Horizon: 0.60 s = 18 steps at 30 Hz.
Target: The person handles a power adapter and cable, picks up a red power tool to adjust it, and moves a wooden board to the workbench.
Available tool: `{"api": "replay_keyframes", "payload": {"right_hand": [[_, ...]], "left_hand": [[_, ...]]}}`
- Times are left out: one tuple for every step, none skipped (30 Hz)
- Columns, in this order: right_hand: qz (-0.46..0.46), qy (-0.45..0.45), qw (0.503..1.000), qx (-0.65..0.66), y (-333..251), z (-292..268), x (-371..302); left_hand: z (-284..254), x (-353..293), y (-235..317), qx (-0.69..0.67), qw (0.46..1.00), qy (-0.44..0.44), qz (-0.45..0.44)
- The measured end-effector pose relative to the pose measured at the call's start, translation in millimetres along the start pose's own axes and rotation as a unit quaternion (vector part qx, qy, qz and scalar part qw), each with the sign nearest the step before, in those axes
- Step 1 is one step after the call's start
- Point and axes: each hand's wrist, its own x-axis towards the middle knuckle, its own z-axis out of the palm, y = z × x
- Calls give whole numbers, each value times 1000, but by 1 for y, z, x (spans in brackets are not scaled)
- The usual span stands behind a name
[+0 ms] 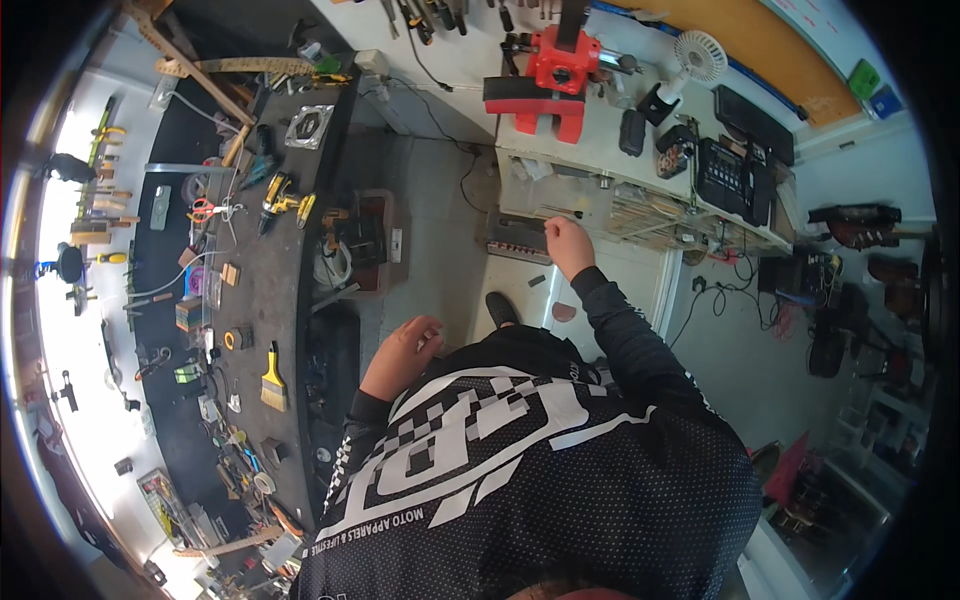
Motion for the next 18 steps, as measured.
{"api": "replay_keyframes", "payload": {"right_hand": [[12, 5, 1000, -23, 8, 4, 10], [18, 5, 999, -45, 12, 9, 21], [49, -27, 997, -48, 3, 3, 34], [77, -62, 994, -53, -7, -5, 45], [8, -37, 996, -79, -2, -5, 54], [-62, -11, 993, -101, 5, -5, 67], [-102, 4, 986, -134, 5, -2, 73], [-145, 19, 976, -164, 1, 0, 73], [-164, -33, 975, -144, -3, 0, 80], [-183, -84, 971, -127, -13, 5, 83], [-196, -131, 965, -112, -27, 15, 76], [-207, -175, 957, -101, -39, 20, 68], [-210, -231, 947, -71, -57, 29, 56], [-208, -283, 935, -47, -73, 39, 42], [-210, -329, 920, -43, -89, 50, 27], [-212, -372, 903, -42, -102, 61, 15], [-242, -400, 884, -21, -106, 78, 5], [-260, -445, 856, -34, -124, 91, -7]], "left_hand": [[-1, 1, 0, -1, 1000, 8, -6], [0, 1, -3, -4, 1000, 5, -6], [1, -4, -6, -6, 1000, 5, -11], [3, -7, -10, -10, 999, 23, -32], [5, -7, -15, 7, 1000, 11, -18], [4, -7, -18, 23, 1000, -1, -6], [3, -7, -19, 22, 1000, -3, -3], [3, -9, -20, 21, 1000, -3, -3], [2, -12, -23, 23, 1000, 10, -3], [3, -15, -27, 26, 999, 23, -3], [3, -19, -31, 18, 998, 53, -30], [4, -22, -35, 14, 998, 59, -35], [4, -28, -39, 11, 997, 66, -41], [4, -34, -44, 2, 994, 92, -61], [4, -39, -49, 7, 992, 106, -64], [5, -46, -55, 12, 991, 119, -66], [6, -53, -62, 4, 987, 139, -79], [9, -61, -72, -4, 985, 141, -94]]}}
